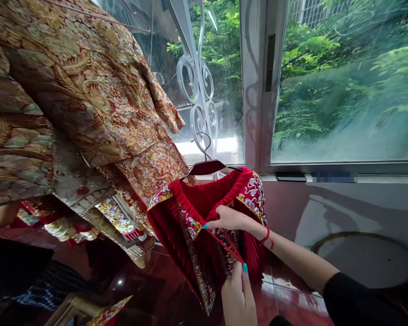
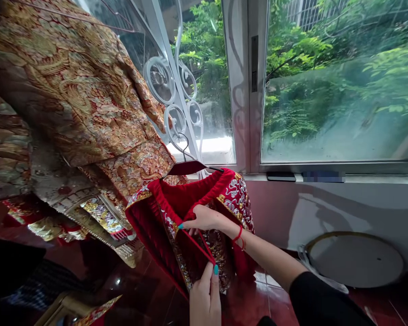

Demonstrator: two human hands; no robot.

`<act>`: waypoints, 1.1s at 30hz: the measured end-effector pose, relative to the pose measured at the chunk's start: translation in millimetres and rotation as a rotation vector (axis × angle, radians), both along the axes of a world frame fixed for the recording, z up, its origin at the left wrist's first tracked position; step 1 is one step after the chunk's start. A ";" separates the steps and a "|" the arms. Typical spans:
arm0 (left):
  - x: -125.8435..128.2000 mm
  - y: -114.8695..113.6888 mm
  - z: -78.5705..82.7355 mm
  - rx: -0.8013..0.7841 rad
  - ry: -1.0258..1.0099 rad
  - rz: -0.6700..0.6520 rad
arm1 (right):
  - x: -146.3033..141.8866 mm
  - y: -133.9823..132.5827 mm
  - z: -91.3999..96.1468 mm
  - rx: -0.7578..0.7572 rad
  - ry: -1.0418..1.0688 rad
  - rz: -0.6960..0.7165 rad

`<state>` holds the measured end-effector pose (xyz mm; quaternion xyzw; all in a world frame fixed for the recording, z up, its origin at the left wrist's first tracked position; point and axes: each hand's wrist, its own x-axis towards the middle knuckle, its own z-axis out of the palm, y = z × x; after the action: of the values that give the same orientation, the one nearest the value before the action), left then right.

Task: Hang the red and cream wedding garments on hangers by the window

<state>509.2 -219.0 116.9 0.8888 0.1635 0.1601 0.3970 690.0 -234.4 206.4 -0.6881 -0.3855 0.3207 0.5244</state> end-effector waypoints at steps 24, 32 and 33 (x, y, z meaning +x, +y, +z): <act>-24.0 11.1 36.8 -0.180 0.120 -0.076 | -25.9 -37.7 -14.0 0.309 0.578 0.112; 25.4 35.5 46.5 -0.319 0.052 -0.222 | -29.9 -21.6 11.3 -0.021 0.065 -0.177; 34.0 47.8 47.6 -0.518 0.009 -0.231 | -30.7 -21.8 10.2 -0.049 0.016 -0.195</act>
<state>543.2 -171.2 164.5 0.7713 0.0983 0.0625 0.6257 659.4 -256.2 216.6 -0.7324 -0.3046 0.2829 0.5393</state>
